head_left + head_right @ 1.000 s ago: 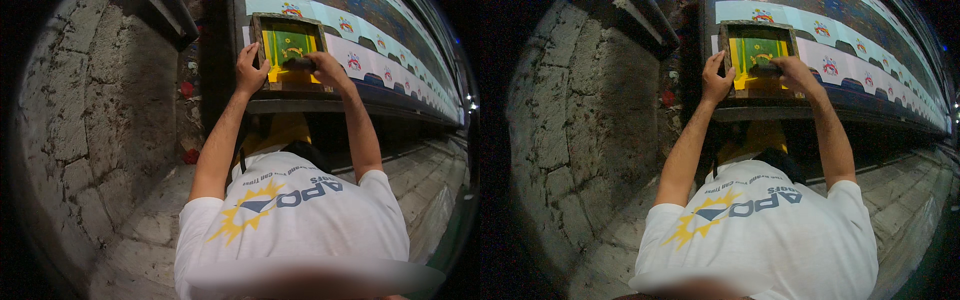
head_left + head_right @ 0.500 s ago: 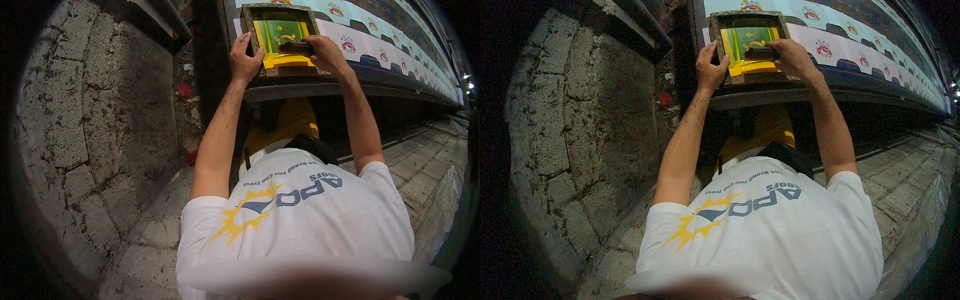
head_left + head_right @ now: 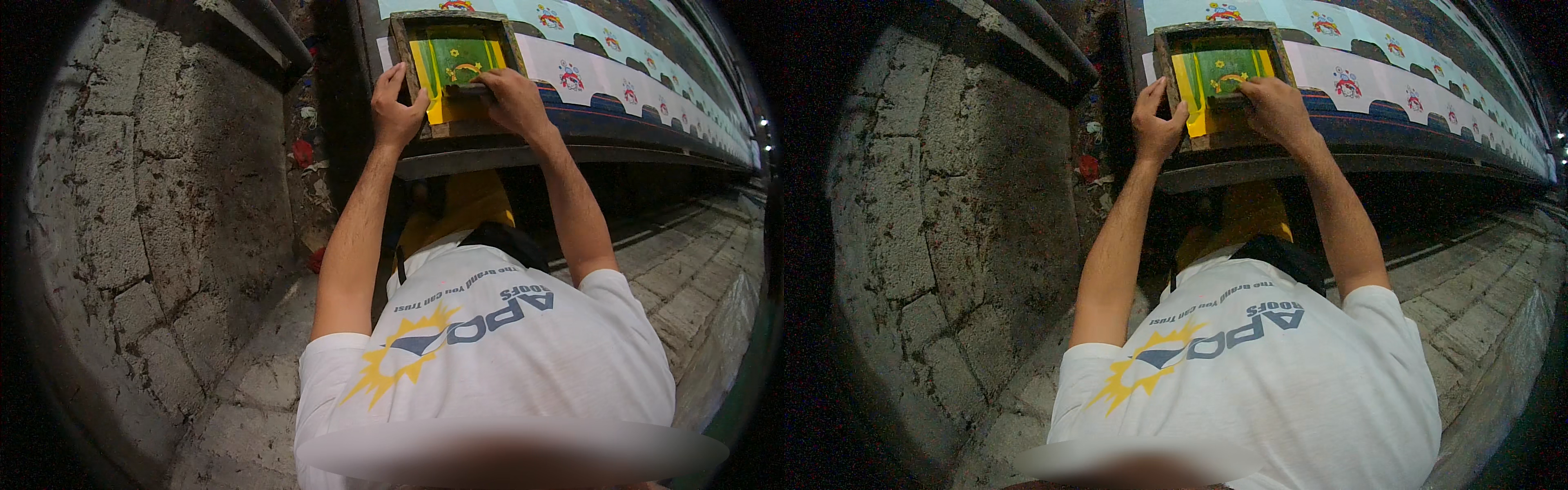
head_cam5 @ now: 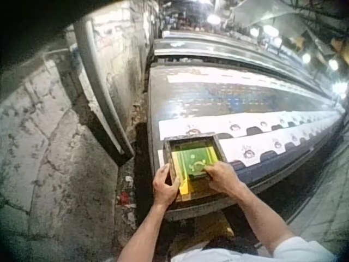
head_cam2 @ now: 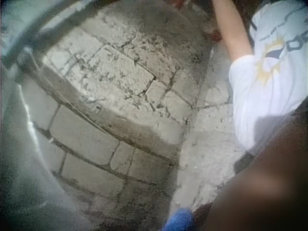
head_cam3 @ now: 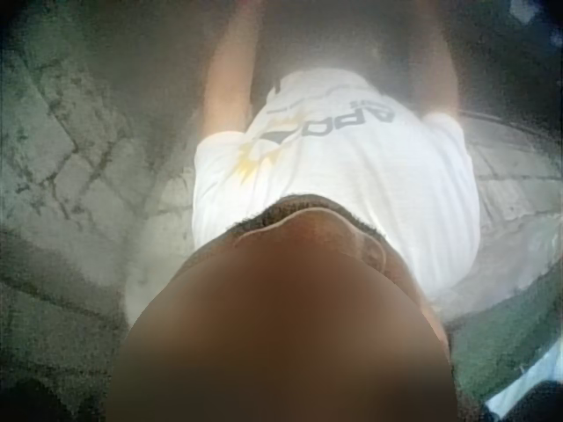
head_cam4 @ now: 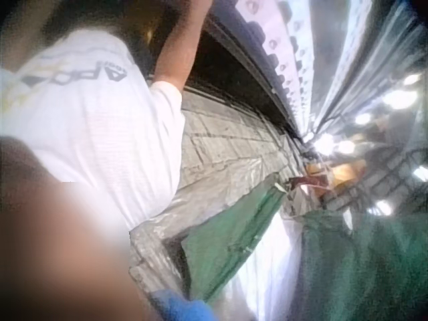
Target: The person holds a screen-printing frame and repeatedly rubs a squeegee across the mesh to transfer ink onto a moving sheet of printed paper. The person maintains steady pressure and alignment while the paper advances beneath the frame.
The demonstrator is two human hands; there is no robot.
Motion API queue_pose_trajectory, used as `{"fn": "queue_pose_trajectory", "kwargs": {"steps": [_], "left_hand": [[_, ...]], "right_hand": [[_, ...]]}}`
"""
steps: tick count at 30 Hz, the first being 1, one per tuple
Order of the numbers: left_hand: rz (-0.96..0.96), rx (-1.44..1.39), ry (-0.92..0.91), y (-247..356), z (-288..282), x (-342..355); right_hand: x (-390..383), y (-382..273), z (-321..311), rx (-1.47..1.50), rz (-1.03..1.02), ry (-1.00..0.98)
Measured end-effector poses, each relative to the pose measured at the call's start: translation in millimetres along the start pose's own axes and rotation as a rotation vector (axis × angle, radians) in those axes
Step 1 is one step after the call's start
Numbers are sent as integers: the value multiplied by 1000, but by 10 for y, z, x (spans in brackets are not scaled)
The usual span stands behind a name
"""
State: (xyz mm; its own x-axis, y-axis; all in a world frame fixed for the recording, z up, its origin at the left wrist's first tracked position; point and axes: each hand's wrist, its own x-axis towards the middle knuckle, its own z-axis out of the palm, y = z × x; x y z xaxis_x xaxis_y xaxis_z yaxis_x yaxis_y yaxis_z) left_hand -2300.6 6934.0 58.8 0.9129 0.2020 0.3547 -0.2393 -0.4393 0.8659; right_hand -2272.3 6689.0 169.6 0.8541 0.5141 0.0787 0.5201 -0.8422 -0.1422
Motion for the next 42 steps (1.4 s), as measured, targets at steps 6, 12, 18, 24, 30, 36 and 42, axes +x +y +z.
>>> {"fn": "queue_pose_trajectory", "kwargs": {"steps": [6,12,18,24,30,36,42], "left_hand": [[-16,22,-9,55,-40,-19],[-33,2,-22,83,-61,-10],[-43,-30,-33,78,-62,-22],[-6,-44,-3,45,-32,-11],[-7,-33,22,44,-29,-26],[-14,6,12,108,-61,-19],[-3,-1,18,124,-67,-28]], "right_hand": [[559,184,56,-40,0,-17],[1134,518,205,-45,36,-53],[1021,563,295,-27,-51,60],[457,230,212,-43,-44,81],[777,358,56,39,-93,175],[1065,410,184,-66,-153,289],[1290,489,311,-81,-119,181]]}}
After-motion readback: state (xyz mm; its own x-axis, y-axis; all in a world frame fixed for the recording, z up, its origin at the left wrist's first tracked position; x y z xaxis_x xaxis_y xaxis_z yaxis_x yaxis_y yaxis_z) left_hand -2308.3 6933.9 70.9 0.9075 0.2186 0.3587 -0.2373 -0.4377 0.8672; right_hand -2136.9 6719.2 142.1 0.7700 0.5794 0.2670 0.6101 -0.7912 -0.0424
